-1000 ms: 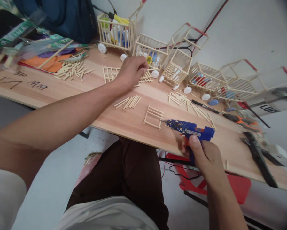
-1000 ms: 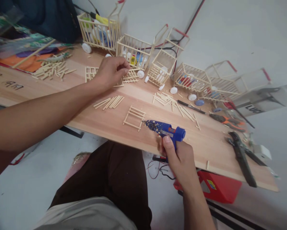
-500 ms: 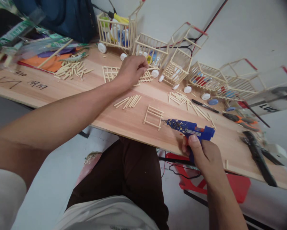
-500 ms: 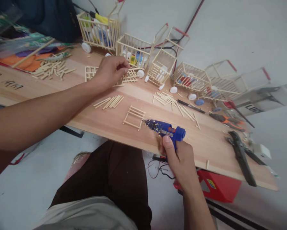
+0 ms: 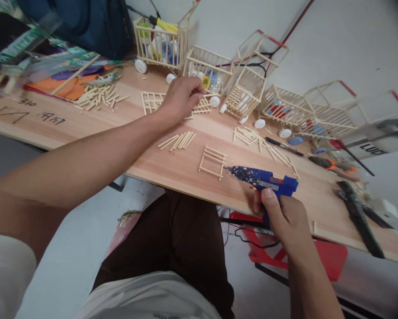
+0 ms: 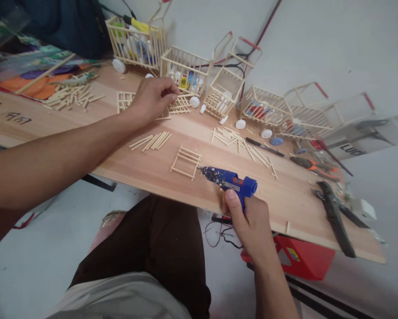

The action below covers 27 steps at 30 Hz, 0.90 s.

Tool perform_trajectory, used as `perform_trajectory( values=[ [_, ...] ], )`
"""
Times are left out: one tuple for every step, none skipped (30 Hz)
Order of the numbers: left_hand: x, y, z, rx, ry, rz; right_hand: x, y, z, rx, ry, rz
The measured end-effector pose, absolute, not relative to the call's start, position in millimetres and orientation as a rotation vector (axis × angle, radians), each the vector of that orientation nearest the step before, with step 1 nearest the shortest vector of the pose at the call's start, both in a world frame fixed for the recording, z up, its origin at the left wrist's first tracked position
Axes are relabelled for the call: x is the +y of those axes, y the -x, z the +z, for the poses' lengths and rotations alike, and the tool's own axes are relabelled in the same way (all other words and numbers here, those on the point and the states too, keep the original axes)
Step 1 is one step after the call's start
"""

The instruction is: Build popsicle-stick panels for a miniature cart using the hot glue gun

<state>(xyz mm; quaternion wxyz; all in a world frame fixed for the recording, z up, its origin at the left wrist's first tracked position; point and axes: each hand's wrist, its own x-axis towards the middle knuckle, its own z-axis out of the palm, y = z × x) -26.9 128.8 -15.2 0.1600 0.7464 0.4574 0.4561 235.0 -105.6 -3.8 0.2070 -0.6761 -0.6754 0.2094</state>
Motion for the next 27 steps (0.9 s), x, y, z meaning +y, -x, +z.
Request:
perform_trajectory(
  values=[
    [129.4, 26.7, -15.5, 1.31, -2.134, 1.31, -105.9, -235.5, -4.5, -1.88, 1.872, 0.587],
    [130.0, 26.5, -15.7, 1.316, -2.137, 1.318, -106.2, -235.9, -5.0, -1.878, 1.859, 0.591],
    [130.5, 26.3, -15.9, 1.322, -2.142, 1.322, -106.4, -236.2, -5.3, -1.873, 1.85, 0.594],
    [131.0, 26.2, -16.0, 1.33, -2.149, 1.324, -106.4, -236.3, -5.4, -1.869, 1.845, 0.598],
    [131.4, 26.2, -16.0, 1.336, -2.159, 1.32, -106.2, -236.4, -5.4, -1.867, 1.843, 0.601],
    [131.8, 26.2, -16.0, 1.34, -2.169, 1.314, -105.9, -236.3, -5.2, -1.866, 1.842, 0.608],
    [132.0, 26.2, -15.9, 1.344, -2.178, 1.307, -105.6, -236.3, -5.0, -1.865, 1.842, 0.612],
    [132.2, 26.3, -15.7, 1.348, -2.185, 1.301, -105.3, -236.2, -4.8, -1.863, 1.843, 0.613],
    [132.2, 26.3, -15.5, 1.351, -2.189, 1.297, -105.0, -236.3, -4.6, -1.859, 1.843, 0.613],
    [132.0, 26.2, -15.1, 1.354, -2.191, 1.293, -104.9, -236.4, -4.5, -1.852, 1.844, 0.612],
    [131.7, 26.2, -14.7, 1.359, -2.193, 1.285, -105.0, -236.6, -4.5, -1.845, 1.845, 0.61],
    [131.1, 26.1, -14.2, 1.366, -2.194, 1.275, -105.0, -236.8, -4.6, -1.837, 1.847, 0.612],
    [130.5, 26.1, -13.5, 1.371, -2.196, 1.264, -105.1, -237.0, -4.7, -1.828, 1.847, 0.613],
    [129.8, 26.1, -12.8, 1.373, -2.198, 1.255, -105.2, -237.1, -4.9, -1.821, 1.847, 0.616],
    [129.1, 26.0, -12.1, 1.373, -2.199, 1.251, -105.2, -237.2, -5.0, -1.817, 1.848, 0.618],
    [128.6, 26.0, -11.4, 1.372, -2.199, 1.25, -105.3, -237.1, -5.1, -1.817, 1.848, 0.619],
    [128.2, 26.0, -10.8, 1.37, -2.199, 1.248, -105.3, -237.0, -5.1, -1.82, 1.85, 0.619],
    [128.0, 25.9, -10.3, 1.369, -2.195, 1.244, -105.2, -236.8, -5.0, -1.821, 1.851, 0.619],
    [127.8, 25.9, -9.9, 1.369, -2.189, 1.239, -105.1, -236.5, -4.8, -1.822, 1.85, 0.62],
    [127.8, 25.8, -9.6, 1.37, -2.183, 1.233, -105.0, -236.2, -4.6, -1.825, 1.845, 0.622],
    [127.8, 25.8, -9.4, 1.369, -2.176, 1.228, -104.9, -235.9, -4.3, -1.828, 1.84, 0.622],
    [127.7, 25.7, -9.3, 1.368, -2.169, 1.225, -104.7, -235.7, -4.1, -1.831, 1.836, 0.62],
    [127.6, 25.6, -9.1, 1.365, -2.164, 1.223, -104.5, -235.6, -3.9, -1.837, 1.836, 0.618],
    [127.4, 25.5, -9.1, 1.363, -2.16, 1.225, -104.4, -235.6, -3.7, -1.843, 1.836, 0.614],
    [127.2, 25.4, -9.0, 1.36, -2.155, 1.228, -104.3, -235.7, -3.7, -1.846, 1.841, 0.61],
    [126.9, 25.3, -8.9, 1.358, -2.149, 1.232, -104.2, -235.9, -3.7, -1.847, 1.847, 0.607],
    [126.8, 25.2, -9.0, 1.354, -2.143, 1.237, -104.2, -236.0, -3.8, -1.847, 1.851, 0.607]
  ],
)
